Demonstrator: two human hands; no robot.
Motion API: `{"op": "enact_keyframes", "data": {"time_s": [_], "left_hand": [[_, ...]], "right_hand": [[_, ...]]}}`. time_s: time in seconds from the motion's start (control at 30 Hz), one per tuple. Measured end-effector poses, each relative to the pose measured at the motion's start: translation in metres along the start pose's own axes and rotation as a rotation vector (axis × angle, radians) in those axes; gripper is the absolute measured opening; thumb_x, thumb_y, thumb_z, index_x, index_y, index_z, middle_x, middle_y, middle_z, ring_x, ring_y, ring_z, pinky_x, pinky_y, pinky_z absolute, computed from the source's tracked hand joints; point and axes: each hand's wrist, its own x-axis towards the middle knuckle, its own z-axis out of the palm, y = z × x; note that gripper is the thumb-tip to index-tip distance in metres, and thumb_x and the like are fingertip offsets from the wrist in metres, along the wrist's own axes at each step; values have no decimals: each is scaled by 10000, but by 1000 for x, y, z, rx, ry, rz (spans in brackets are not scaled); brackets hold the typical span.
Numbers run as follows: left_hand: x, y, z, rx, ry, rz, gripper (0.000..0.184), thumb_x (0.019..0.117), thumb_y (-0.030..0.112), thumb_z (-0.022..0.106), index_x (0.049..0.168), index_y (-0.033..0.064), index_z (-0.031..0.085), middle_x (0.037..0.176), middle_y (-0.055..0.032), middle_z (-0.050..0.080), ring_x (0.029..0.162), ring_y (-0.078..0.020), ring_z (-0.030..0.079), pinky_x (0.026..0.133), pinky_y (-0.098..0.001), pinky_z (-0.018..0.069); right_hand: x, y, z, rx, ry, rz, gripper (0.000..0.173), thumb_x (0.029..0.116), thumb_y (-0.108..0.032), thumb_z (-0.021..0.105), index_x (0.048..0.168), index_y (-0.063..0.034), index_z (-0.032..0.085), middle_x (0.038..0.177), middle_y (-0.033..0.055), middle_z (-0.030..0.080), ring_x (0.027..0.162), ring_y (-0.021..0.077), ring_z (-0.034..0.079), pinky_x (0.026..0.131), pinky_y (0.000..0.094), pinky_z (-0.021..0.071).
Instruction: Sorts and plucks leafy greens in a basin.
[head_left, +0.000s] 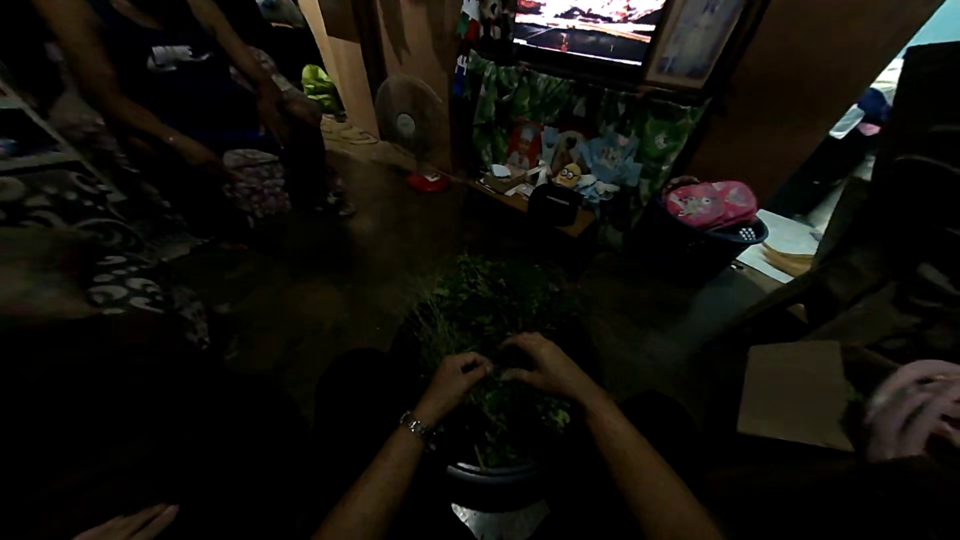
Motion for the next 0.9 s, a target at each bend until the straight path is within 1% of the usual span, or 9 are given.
{"op": "enact_keyframes", "data": {"time_s": [0.07,0.17,0.3,0.37,0.43,0.57,0.67,0.8,0.9], "left_hand": [[1,-3,1,-80,17,-7,133,1014,114,604,1009,26,704,880,35,650,739,11,549,695,-180,461],[1,-6,2,-152,22,-11,114,1008,95,609,979,35,701,827,59,637,689,17,533,657,-171,454],[0,2,-2,-94,9,-20,158,1026,120,581,1042,6,690,896,24,646,757,4,556,723,-196,475],[-2,8,-3,-60,-7,-56,193,1040,128,564,1087,-21,678,966,-20,653,835,-24,573,798,-231,488],[-1,9,-5,-61,-6,-100,192,1043,136,572,1095,-17,677,999,-33,655,875,-36,577,834,-248,487],[3,0,-1,-100,37,-79,148,1033,110,594,1043,1,692,938,-27,655,830,-50,569,794,-254,484],[3,-1,-2,-132,69,-56,148,1036,113,591,1021,8,695,923,-22,659,818,-51,574,781,-255,491],[2,-5,-7,-119,105,-36,157,1039,140,588,1017,31,699,904,-13,658,781,-46,554,735,-250,471],[6,-11,-9,-130,109,-50,150,1029,134,598,1024,30,705,933,-21,669,834,-59,578,795,-285,482]], "right_hand": [[2,-6,12,18,-40,-30,361,993,-195,682,1284,16,648,1273,206,662,1193,325,633,1073,468,477],[3,-11,17,59,-2,-31,242,1031,-109,579,1188,50,672,1119,200,706,1021,261,693,957,387,542],[0,-18,8,115,44,30,216,988,-69,599,1133,70,676,1027,200,697,909,237,674,846,367,552],[-3,-19,4,107,72,66,210,958,-60,622,1112,67,687,1004,192,698,879,215,664,814,348,551],[-4,-17,-1,110,77,112,199,967,-79,628,1098,52,701,1001,180,697,878,197,649,816,346,541],[1,-2,-2,173,119,146,122,918,-46,711,1021,20,706,895,137,684,757,177,640,712,358,557],[3,3,-6,165,158,141,89,914,-26,708,995,9,706,891,132,686,750,191,635,700,381,551],[7,10,-13,203,198,155,78,905,-24,685,978,1,696,843,78,656,686,112,590,639,299,524],[9,15,-12,249,167,168,75,905,-22,687,978,-6,692,822,63,643,661,90,565,617,278,503]]}}
